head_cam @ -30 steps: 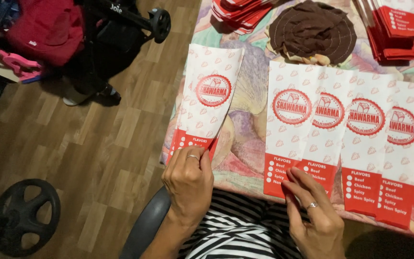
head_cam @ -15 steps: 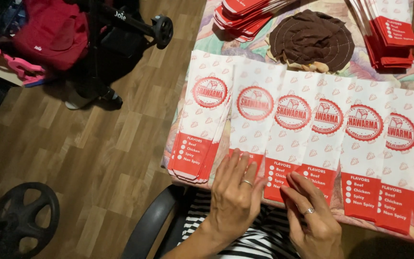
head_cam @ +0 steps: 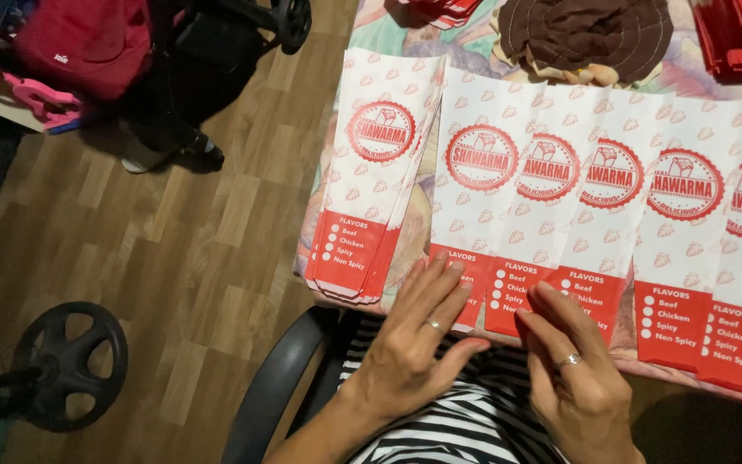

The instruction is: The person organizes printed paper food wrappers by hand on a table, aligning a stack and then fanning them out to check them.

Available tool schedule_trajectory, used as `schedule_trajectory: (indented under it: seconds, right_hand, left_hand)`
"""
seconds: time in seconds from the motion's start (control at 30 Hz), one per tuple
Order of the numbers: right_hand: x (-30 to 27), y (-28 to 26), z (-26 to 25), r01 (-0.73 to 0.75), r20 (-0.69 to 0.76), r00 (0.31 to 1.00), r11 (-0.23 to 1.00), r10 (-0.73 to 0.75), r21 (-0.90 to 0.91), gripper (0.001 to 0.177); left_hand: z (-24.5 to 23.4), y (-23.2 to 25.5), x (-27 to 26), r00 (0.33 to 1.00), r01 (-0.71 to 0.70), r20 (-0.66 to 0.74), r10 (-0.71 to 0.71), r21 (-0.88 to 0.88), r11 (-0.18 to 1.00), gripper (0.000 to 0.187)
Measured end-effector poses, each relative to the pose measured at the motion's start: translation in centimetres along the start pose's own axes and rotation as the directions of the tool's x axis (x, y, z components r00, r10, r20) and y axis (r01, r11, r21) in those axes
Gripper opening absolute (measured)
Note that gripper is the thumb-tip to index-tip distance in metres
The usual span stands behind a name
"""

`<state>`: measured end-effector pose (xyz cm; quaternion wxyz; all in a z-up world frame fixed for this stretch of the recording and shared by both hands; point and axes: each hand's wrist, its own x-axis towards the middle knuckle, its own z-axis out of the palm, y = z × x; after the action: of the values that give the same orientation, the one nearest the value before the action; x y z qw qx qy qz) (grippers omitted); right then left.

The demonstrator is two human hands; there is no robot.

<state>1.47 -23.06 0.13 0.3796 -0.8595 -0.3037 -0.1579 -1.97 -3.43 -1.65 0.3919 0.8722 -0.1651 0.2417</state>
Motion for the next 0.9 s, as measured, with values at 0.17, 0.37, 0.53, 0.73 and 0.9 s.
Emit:
schedule_trajectory:
  seconds: [0.17,0.37,0.53,0.73,0.9]
  right_hand:
    - [0.9,-1.5,0.2,-0.006,-0.048,0.999,0.999,0.008,0.049,0.022]
    - [1.1,-1.0,1.8,0.157,0.094,0.980,0.969,-0.178,0.190,0.031]
    - [0.6,-0.2,2.5,0.189,0.101,0.974,0.974,-0.202,0.125,0.025]
    - [0.1,0.2,2.8,0.163,0.088,0.981,0.978,-0.175,0.132,0.025]
    - [1.8,-2.3,3.1,0.041,0.005,0.999,0.989,-0.042,0.143,0.009]
  left_hand:
    - [-2.5,-0.9,-0.3,0.997,-0.069,0.031,0.070,-0.053,0.996,0.025]
    - [-1.8,-1.8,-1.5,0.994,-0.109,-0.006,0.109,-0.077,0.991,0.021]
    - [-1.7,-2.1,-1.4,0.989,-0.146,-0.012,0.146,-0.143,0.979,0.018]
    - [-2.1,-2.2,-1.1,0.996,-0.092,0.003,0.095,-0.206,0.974,0.019]
    - [-1.6,-0.7,0.3,0.997,0.015,-0.077,-0.032,-0.213,0.977,0.008]
